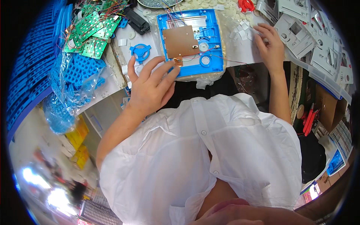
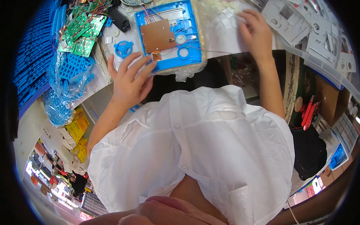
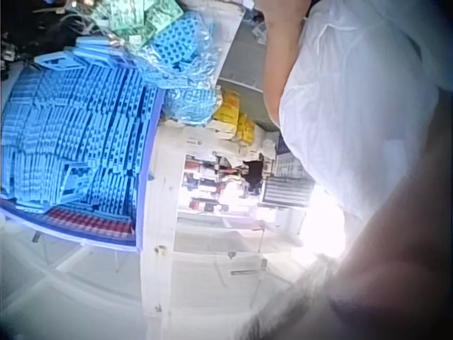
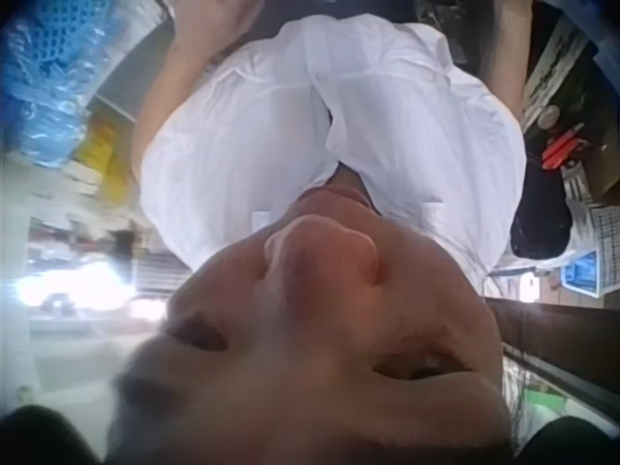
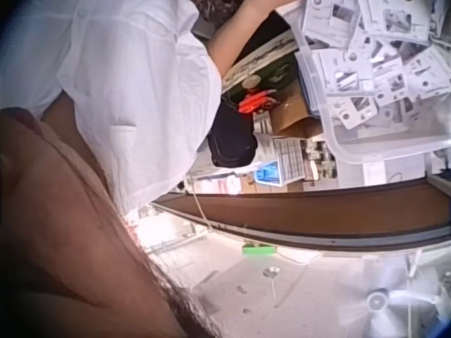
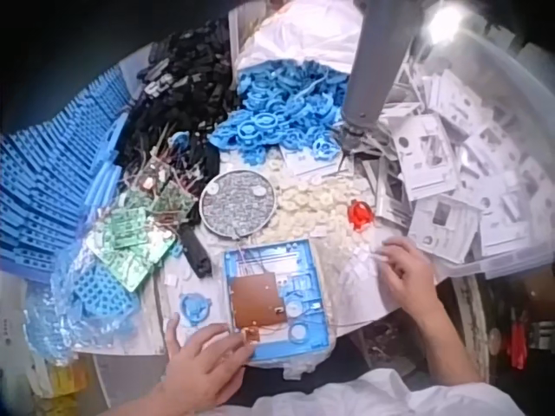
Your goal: Assembling electronic components and wiring into a blue plastic toy casing using an electric screwdriver.
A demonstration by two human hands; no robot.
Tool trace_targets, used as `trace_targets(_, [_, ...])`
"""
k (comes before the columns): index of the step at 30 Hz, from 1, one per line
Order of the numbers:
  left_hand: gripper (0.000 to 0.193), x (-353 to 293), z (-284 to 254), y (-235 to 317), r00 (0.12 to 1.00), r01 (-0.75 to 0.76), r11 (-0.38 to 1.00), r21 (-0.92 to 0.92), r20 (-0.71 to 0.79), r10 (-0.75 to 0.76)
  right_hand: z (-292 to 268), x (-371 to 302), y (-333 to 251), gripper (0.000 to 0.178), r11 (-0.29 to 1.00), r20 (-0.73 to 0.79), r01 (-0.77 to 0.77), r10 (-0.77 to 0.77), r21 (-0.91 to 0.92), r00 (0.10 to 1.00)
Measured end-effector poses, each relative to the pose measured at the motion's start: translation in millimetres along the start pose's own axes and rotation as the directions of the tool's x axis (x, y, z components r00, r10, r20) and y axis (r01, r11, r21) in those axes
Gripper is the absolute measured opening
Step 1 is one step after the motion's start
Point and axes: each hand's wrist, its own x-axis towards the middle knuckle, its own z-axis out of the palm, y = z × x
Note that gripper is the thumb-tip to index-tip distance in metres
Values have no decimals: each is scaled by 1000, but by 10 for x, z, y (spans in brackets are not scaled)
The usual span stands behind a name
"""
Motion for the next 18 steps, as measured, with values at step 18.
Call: trace_targets(18, [31,29,257,99,907,277,947,-164,-280,-314,298,95,-1139,21,830,408,540,-449,-140,795])
